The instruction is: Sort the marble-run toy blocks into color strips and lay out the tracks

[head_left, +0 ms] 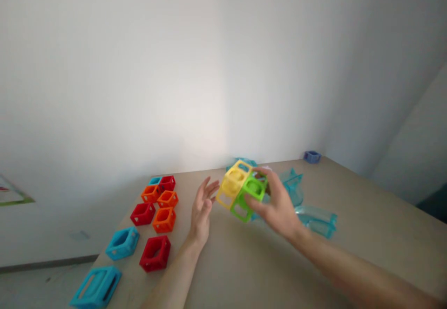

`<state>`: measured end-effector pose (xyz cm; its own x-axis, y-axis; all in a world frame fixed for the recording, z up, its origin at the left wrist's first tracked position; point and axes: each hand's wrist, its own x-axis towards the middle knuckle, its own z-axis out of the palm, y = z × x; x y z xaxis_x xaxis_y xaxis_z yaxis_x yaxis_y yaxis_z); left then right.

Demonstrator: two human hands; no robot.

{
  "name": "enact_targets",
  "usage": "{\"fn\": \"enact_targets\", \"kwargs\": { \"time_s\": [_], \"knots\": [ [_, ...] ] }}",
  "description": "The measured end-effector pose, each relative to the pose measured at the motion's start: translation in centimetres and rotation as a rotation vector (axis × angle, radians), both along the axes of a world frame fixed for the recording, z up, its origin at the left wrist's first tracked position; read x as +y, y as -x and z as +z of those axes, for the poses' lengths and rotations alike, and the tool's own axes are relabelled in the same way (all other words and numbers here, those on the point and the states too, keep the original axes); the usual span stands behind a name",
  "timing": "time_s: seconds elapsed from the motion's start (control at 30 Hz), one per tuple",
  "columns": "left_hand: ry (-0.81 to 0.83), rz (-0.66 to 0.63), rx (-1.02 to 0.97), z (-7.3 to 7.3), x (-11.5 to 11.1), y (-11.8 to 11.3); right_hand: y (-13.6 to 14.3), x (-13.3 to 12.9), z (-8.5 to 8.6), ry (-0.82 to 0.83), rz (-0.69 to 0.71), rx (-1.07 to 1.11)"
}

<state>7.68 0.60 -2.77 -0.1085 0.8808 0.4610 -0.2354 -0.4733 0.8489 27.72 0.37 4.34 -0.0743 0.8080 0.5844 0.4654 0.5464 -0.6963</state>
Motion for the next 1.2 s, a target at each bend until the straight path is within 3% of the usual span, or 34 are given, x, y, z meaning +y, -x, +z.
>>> {"fn": "enact_targets", "kwargs": {
  "time_s": [0.07,0.13,0.2,0.3,0.6,0.77,0.9,1.1,1.2],
  "knots": [
    [-0.018,0.048,0.029,-0.2,-0.4,0.3,2.8,-2.5,-2.3,-0.023,0.055,-0.060],
    [0.012,0.143,0.145,-0.3,-0.7,0.7,4.5,-3.3,-4.0,-0.025,0.074,-0.060],
    [0.035,0.194,0.247,-0.2,-0.9,0.9,5.0,-2.9,-5.1,-0.008,0.098,-0.071],
    [0.054,0.168,0.290,0.0,-0.7,0.8,4.0,-1.3,-6.0,0.042,0.172,-0.131],
    [0.121,0.192,0.324,0.4,0.1,0.0,0.3,1.8,-6.1,0.180,0.200,-0.373],
    [0.231,0.226,0.301,1.1,0.1,0.1,0.4,1.2,-5.5,0.098,0.271,-0.187],
    [0.296,0.293,0.216,1.2,0.1,0.1,1.1,0.3,-4.8,0.043,0.241,-0.138],
    [0.243,0.042,0.133,1.3,-0.6,-0.1,1.7,0.0,-5.2,0.071,0.244,-0.081],
    [0.255,-0.022,0.108,1.3,-0.8,-0.2,1.7,-0.1,-5.5,0.075,0.277,-0.053]
  ]
}}
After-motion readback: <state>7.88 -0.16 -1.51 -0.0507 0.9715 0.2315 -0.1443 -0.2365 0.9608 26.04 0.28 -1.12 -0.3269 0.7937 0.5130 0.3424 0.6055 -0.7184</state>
